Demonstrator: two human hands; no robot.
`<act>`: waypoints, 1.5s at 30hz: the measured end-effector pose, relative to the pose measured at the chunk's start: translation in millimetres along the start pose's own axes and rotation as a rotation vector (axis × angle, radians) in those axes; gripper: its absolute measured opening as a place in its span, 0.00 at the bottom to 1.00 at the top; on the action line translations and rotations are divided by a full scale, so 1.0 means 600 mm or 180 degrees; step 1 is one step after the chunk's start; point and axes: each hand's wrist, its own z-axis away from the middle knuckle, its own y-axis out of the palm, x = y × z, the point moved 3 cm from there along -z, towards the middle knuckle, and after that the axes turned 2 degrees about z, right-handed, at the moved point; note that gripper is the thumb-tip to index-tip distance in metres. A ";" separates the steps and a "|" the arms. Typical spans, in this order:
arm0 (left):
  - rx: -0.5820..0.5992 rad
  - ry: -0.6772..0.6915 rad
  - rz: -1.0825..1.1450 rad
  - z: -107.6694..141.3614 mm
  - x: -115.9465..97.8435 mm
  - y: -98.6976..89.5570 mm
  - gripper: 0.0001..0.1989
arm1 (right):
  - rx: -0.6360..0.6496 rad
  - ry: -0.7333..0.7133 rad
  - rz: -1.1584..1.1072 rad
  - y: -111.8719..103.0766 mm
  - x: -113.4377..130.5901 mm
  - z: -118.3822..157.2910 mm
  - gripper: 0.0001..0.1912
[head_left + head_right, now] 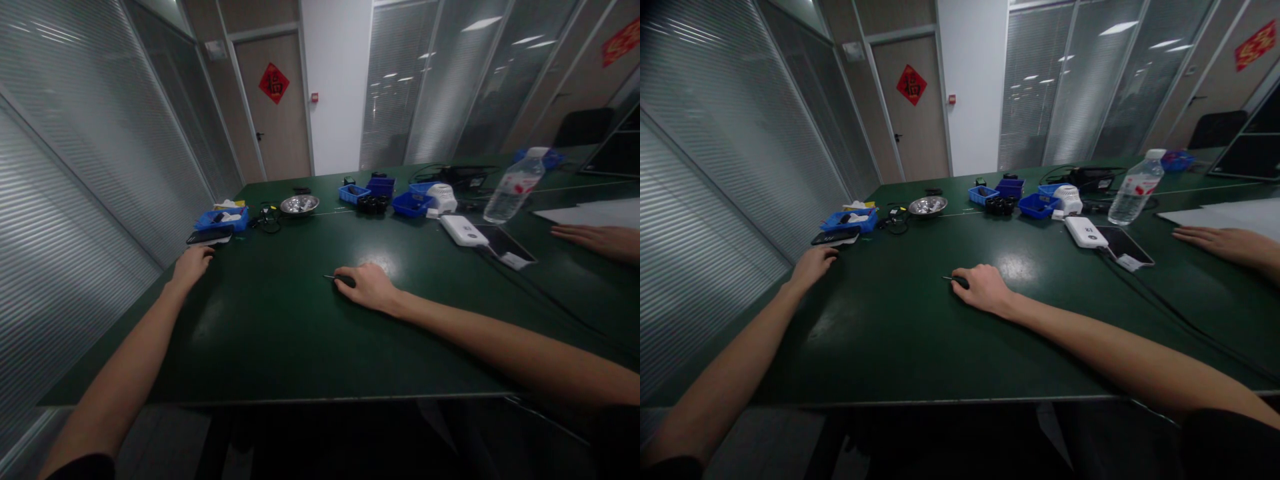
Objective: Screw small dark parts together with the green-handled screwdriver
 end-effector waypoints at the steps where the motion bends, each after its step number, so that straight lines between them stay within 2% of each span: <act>1: -0.0030 -0.0073 -0.0134 0.001 0.009 0.000 0.18 | -0.0005 -0.0013 -0.0013 0.000 0.000 0.000 0.23; 4: -0.0096 -0.0165 -0.0466 0.005 0.020 0.002 0.20 | -0.0027 -0.0010 -0.0002 0.000 0.000 0.000 0.22; 9: -0.0094 -0.0190 -0.0664 0.008 0.013 0.001 0.21 | -0.0031 -0.0027 0.0021 -0.001 0.000 0.000 0.22; 19: -0.0225 -0.0285 -0.0872 0.009 0.011 0.002 0.20 | -0.0053 -0.0036 0.0074 0.003 -0.002 -0.002 0.22; 31: -0.0185 -0.0375 -0.0786 0.005 0.014 0.005 0.21 | -0.0006 -0.0038 -0.0047 0.000 0.000 -0.001 0.22; 40: -0.0484 -0.0531 -0.0304 0.006 0.022 0.004 0.19 | -0.0077 -0.0088 -0.0023 0.001 0.000 -0.001 0.22; 45: -0.0658 -0.1036 0.0432 0.000 0.045 0.006 0.17 | -0.0073 -0.0101 0.0002 0.002 -0.001 -0.001 0.22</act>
